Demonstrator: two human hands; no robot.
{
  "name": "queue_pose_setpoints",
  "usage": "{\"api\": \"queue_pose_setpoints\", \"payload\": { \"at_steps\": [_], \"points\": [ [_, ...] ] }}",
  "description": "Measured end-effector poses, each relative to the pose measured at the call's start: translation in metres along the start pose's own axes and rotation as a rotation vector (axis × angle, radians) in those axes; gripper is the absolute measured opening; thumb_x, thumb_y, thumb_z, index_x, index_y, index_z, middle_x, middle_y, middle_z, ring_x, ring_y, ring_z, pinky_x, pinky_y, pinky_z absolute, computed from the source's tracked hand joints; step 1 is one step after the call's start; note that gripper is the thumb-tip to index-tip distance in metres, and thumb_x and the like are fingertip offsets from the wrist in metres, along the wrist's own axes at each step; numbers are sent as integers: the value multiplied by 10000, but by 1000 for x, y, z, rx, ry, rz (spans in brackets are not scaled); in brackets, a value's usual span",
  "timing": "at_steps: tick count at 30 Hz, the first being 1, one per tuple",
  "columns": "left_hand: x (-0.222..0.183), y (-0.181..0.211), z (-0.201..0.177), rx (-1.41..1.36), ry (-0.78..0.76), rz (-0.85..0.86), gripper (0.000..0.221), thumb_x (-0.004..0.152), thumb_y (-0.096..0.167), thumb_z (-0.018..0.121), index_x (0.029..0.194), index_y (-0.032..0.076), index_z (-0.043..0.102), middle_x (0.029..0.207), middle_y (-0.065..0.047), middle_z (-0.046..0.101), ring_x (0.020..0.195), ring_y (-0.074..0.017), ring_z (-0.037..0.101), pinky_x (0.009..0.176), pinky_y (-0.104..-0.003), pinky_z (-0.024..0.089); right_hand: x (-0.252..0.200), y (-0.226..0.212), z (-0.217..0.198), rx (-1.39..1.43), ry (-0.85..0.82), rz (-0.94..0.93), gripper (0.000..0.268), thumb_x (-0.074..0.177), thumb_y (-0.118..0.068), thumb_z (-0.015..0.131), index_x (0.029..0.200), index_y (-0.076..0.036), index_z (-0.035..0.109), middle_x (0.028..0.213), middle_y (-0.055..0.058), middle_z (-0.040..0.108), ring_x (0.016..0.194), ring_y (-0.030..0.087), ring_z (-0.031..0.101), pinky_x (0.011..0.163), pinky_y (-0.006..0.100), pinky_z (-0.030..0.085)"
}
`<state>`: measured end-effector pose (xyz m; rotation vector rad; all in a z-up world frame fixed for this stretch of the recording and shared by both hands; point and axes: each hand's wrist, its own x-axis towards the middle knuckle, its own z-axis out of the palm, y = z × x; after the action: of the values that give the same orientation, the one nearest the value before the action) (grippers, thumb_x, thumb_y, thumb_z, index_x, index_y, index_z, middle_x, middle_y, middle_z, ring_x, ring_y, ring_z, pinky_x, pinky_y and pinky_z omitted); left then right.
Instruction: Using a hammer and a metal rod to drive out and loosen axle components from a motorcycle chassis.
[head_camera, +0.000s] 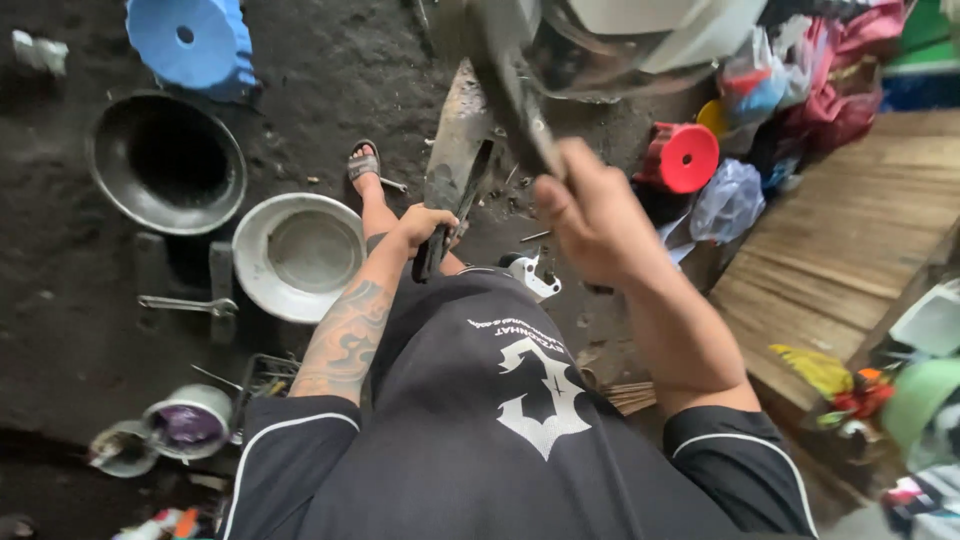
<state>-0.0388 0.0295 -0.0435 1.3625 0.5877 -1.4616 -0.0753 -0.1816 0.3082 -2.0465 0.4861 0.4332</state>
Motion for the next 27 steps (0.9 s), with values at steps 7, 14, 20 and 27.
{"api": "queue_pose_setpoints", "payload": {
  "at_steps": [7, 14, 20, 27],
  "points": [
    [-11, 4, 17, 13, -39, 1, 126, 761, 51, 741, 724, -9, 637, 628, -133, 608, 509, -228, 583, 510, -383, 488, 95, -1, 39, -206, 243, -52, 260, 1014, -320, 494, 1101, -88, 414, 783, 132, 582, 632, 308, 480, 558, 474, 382],
    [79, -98, 12, 598, -283, 587, 335, 889, -116, 458, 992, -47, 770, 1141, -215, 748, 1196, -377, 653, 1119, -522, 479, 175, 180, 120, -352, -240, 494, 671, 1054, -541, 451, 1343, 56, 557, 1267, 330, 621, 1188, 442, 640, 910, 568, 553],
    [22, -23, -20, 131, -27, 102, 136, 736, -1, 783, 738, -111, 703, 677, -286, 698, 590, -360, 739, 548, -476, 614, 33, 108, 114, -119, -205, 356, 582, 1060, -436, 453, 1328, 72, 545, 1184, 309, 675, 1134, 458, 659, 924, 577, 543],
    [-50, -53, -106, -135, -32, 70, 238, 738, 61, 806, 931, -29, 698, 703, -206, 653, 609, -327, 703, 602, -459, 606, -95, 208, 114, -56, -242, 662, 558, 1037, -444, 491, 1156, 93, 585, 1127, 369, 669, 1131, 516, 631, 901, 601, 518]
  ]
}}
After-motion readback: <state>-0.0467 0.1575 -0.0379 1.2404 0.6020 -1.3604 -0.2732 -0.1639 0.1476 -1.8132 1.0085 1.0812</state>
